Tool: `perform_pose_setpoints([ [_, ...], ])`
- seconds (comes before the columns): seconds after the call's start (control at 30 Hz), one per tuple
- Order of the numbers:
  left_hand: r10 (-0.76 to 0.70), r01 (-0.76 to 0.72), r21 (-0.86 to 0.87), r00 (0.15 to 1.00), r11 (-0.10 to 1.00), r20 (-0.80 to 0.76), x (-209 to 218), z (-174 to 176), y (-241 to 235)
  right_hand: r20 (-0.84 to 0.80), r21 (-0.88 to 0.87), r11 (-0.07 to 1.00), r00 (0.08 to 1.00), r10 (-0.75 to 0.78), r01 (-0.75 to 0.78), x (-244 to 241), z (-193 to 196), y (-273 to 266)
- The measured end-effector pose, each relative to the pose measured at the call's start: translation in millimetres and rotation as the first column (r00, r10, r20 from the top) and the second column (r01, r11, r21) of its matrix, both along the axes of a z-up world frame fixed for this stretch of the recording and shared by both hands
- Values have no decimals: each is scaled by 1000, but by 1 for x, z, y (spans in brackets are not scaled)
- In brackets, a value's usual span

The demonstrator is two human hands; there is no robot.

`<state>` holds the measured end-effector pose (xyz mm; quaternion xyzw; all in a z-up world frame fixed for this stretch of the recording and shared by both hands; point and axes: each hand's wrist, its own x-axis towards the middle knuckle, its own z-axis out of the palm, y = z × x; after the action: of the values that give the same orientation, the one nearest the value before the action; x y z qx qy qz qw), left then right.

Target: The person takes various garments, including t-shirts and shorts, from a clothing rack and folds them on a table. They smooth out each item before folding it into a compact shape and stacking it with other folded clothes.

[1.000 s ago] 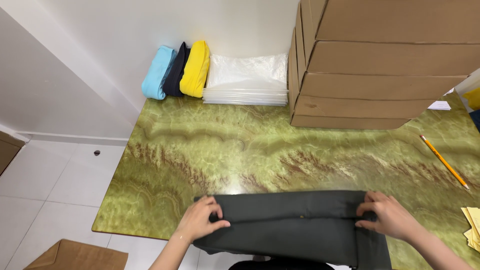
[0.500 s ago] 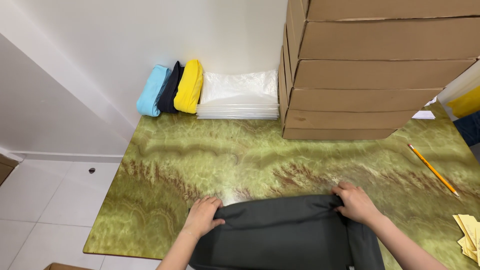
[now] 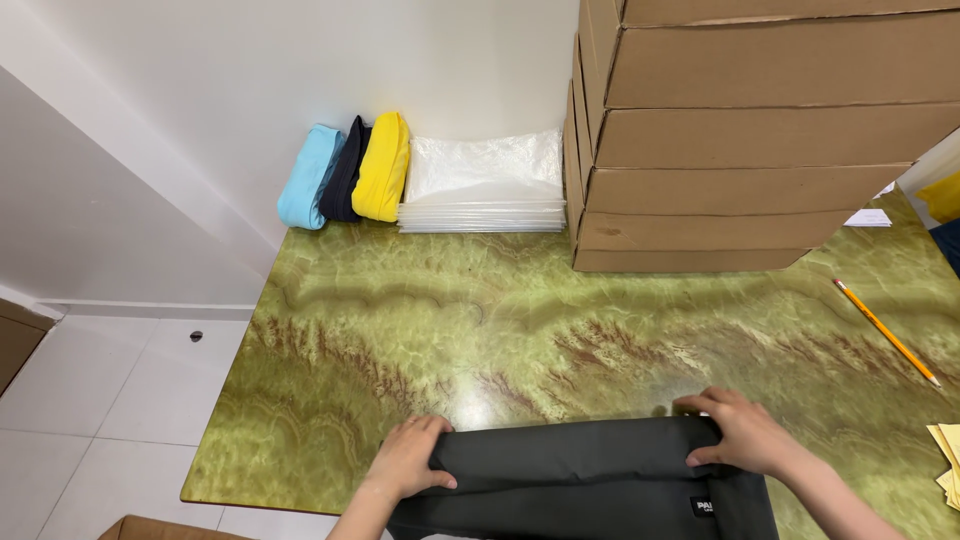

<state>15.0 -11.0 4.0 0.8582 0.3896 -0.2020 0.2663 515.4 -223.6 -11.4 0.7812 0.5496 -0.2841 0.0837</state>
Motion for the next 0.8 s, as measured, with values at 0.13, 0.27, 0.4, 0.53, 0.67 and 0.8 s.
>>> perform_pose_setpoints([
  [0.13,-69,69,19,998,997,6,12,-31,20,-30,-74,996,998,50,-52,-4,-22,20],
  [0.27,-34,-5,341,994,940,109,14,-33,23,186,221,972,982,43,-84,-1,-30,29],
  [0.4,-130,32,476,976,879,174,10,-9,8,189,309,946,981,38,-96,-2,-10,16],
  [0.53,-132,94,196,972,976,193,-8,22,-20,67,143,979,988,138,-146,4,-8,-25],
  [0.67,136,-121,-76,962,990,238,-9,26,-25,-86,221,975,996,28,-8,1,-21,-45],
  [0.8,124,-125,-18,992,992,-31,-5,-22,-9,176,102,993,984,37,-56,-25,-36,-43],
])
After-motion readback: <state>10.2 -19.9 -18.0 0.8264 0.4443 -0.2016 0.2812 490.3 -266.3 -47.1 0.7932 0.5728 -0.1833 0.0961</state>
